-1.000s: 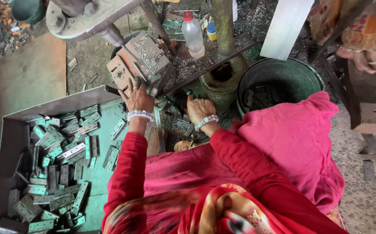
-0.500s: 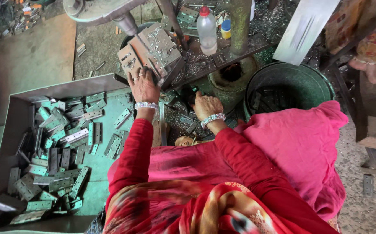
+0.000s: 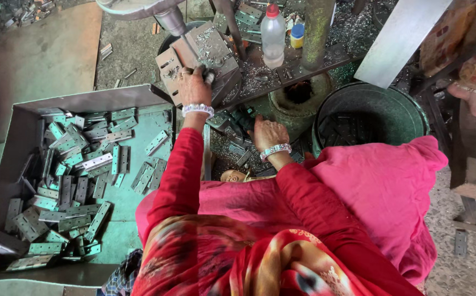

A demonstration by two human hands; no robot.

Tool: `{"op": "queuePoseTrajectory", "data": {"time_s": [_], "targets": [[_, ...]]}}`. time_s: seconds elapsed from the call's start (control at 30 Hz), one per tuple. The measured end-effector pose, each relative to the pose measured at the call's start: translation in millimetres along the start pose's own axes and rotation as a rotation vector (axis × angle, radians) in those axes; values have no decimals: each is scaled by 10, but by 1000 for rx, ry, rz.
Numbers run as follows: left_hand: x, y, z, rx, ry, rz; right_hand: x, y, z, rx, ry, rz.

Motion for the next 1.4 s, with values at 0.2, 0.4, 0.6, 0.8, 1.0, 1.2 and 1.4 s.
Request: {"op": "queuePoseTrajectory", "data": {"time_s": [0.2, 0.4, 0.6, 0.8, 1.0, 1.2, 1.4], "targets": [[-271, 73, 17, -4, -165, -217, 24, -46, -69, 62, -28, -34], [-344, 122, 5, 44, -15, -131, 40, -70, -121, 8, 0, -25], [-359, 78, 21, 111, 76, -35, 21, -68, -90, -8, -45, -3], [-276, 52, 91, 155, 112, 6, 37, -74, -73, -44, 17, 7], [-115, 10, 32, 255, 182, 14, 34, 8, 81, -76, 1, 60], [-140, 86, -106, 246, 226, 36, 48, -221, -207, -5, -6, -37], [-239, 9, 32, 232, 125, -24, -12, -365, -476, -6, 45, -74]]}}
Point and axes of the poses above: each hand's wrist, its own x-axis towards the middle knuckle, its own z-axis out of the back of the hand, y = z × x, the point moved 9 cm from there along x, towards the middle knuckle, and after that the axes turned 11 degrees about -y, right-handed, at the moved point
